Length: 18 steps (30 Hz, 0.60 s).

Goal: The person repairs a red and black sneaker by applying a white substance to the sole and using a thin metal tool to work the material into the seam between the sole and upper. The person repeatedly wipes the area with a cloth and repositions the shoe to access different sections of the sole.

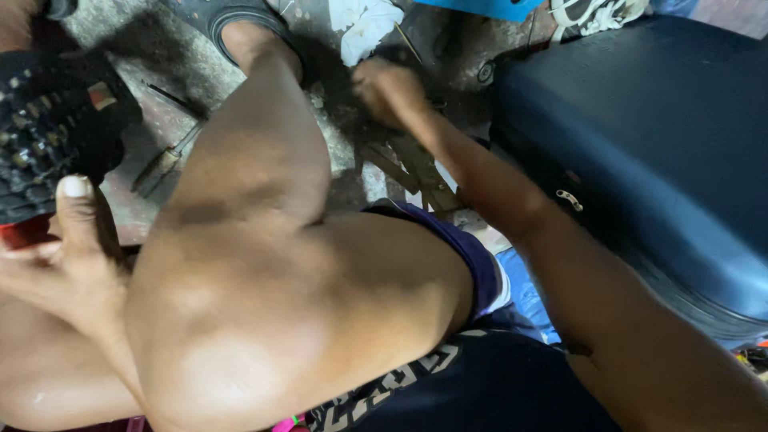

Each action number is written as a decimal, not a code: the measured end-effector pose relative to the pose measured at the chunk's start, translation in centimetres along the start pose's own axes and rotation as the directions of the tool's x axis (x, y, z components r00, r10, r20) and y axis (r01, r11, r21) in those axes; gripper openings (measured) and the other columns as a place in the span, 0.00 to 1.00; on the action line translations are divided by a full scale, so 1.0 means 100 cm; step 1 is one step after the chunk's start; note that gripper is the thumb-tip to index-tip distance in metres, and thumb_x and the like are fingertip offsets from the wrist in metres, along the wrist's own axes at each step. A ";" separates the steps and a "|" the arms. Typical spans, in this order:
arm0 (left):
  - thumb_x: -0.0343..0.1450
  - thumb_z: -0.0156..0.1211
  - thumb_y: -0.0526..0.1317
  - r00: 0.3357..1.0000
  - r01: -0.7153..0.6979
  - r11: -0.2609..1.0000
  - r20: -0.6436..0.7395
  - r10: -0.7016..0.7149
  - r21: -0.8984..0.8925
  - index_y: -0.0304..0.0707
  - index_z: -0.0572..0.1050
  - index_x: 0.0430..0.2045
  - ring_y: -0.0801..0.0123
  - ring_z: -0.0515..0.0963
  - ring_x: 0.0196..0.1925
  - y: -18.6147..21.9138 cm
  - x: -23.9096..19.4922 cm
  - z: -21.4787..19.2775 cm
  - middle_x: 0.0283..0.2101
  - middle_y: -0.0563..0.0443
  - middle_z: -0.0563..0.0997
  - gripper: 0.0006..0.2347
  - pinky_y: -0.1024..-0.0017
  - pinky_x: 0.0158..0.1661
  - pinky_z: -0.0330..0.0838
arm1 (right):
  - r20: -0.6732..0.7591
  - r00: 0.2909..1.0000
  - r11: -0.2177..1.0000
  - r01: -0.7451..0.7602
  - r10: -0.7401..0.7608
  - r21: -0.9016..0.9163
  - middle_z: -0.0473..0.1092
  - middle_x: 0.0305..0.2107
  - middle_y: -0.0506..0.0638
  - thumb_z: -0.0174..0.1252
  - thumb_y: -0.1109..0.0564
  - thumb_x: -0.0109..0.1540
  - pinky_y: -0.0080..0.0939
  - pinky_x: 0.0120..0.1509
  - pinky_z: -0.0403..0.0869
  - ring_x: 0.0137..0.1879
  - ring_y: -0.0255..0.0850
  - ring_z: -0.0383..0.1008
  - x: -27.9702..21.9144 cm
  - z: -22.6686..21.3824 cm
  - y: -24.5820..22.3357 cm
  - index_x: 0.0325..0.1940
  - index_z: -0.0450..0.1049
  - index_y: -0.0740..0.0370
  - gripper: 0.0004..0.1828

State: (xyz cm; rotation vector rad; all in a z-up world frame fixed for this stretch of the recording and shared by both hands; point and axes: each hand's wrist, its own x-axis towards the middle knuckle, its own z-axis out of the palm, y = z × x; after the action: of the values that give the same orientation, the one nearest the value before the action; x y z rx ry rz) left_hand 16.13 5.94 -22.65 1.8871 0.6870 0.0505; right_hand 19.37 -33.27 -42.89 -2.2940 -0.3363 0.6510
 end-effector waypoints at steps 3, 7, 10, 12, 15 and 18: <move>0.75 0.75 0.30 1.000 0.022 1.000 -0.013 -0.022 -0.010 0.27 0.59 0.61 0.64 0.72 0.62 0.000 0.011 0.008 0.61 0.42 0.70 0.27 0.68 0.66 0.67 | 0.222 0.970 0.993 -0.114 0.101 0.043 0.76 0.37 0.62 0.60 0.55 0.58 0.58 0.40 0.75 0.38 0.60 0.77 0.009 0.036 -0.023 0.47 0.77 0.59 0.14; 0.78 0.74 0.29 0.997 0.028 1.000 0.073 -0.027 -0.012 0.27 0.60 0.65 0.65 0.71 0.65 0.010 0.018 0.016 0.64 0.43 0.70 0.26 0.69 0.69 0.63 | 0.250 0.966 0.992 -0.027 0.057 -0.122 0.75 0.40 0.63 0.57 0.53 0.61 0.59 0.38 0.75 0.39 0.59 0.77 0.024 0.069 -0.042 0.52 0.74 0.65 0.18; 0.80 0.71 0.28 0.989 0.007 1.000 0.150 -0.010 0.020 0.26 0.64 0.65 0.66 0.72 0.65 0.023 0.027 0.026 0.64 0.43 0.73 0.22 0.69 0.70 0.64 | 0.292 0.950 0.969 -0.037 0.109 -0.243 0.76 0.38 0.61 0.57 0.54 0.61 0.55 0.39 0.75 0.38 0.54 0.77 0.034 0.084 -0.042 0.49 0.75 0.65 0.15; 0.79 0.70 0.29 0.989 0.036 0.998 0.143 -0.043 0.049 0.27 0.65 0.64 0.66 0.74 0.65 0.031 0.027 0.031 0.63 0.44 0.73 0.21 0.69 0.70 0.66 | 0.323 0.938 0.987 -0.087 0.127 -0.137 0.76 0.37 0.60 0.57 0.55 0.62 0.53 0.39 0.75 0.38 0.50 0.77 0.029 0.091 -0.038 0.47 0.76 0.64 0.13; 0.75 0.70 0.31 0.989 0.097 0.995 0.109 -0.097 0.011 0.29 0.66 0.63 0.67 0.74 0.65 0.033 0.033 0.041 0.62 0.47 0.74 0.23 0.70 0.70 0.66 | 0.317 0.932 0.977 -0.206 0.176 0.063 0.76 0.35 0.57 0.57 0.55 0.63 0.48 0.40 0.75 0.38 0.45 0.77 0.023 0.088 -0.026 0.44 0.77 0.64 0.11; 0.75 0.69 0.31 0.992 0.019 0.999 0.120 -0.025 0.050 0.28 0.68 0.59 0.68 0.74 0.61 0.034 0.037 0.043 0.58 0.48 0.74 0.20 0.72 0.66 0.67 | 0.252 0.930 0.857 -0.349 0.267 0.380 0.77 0.33 0.55 0.57 0.56 0.64 0.44 0.41 0.75 0.38 0.40 0.77 0.018 0.069 -0.014 0.41 0.78 0.64 0.09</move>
State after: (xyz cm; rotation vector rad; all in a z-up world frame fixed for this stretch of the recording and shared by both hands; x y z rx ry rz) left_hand 22.18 3.27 -22.60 1.9120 0.6313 -0.0951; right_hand 17.03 -27.60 -46.83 -1.8841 0.0916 1.0053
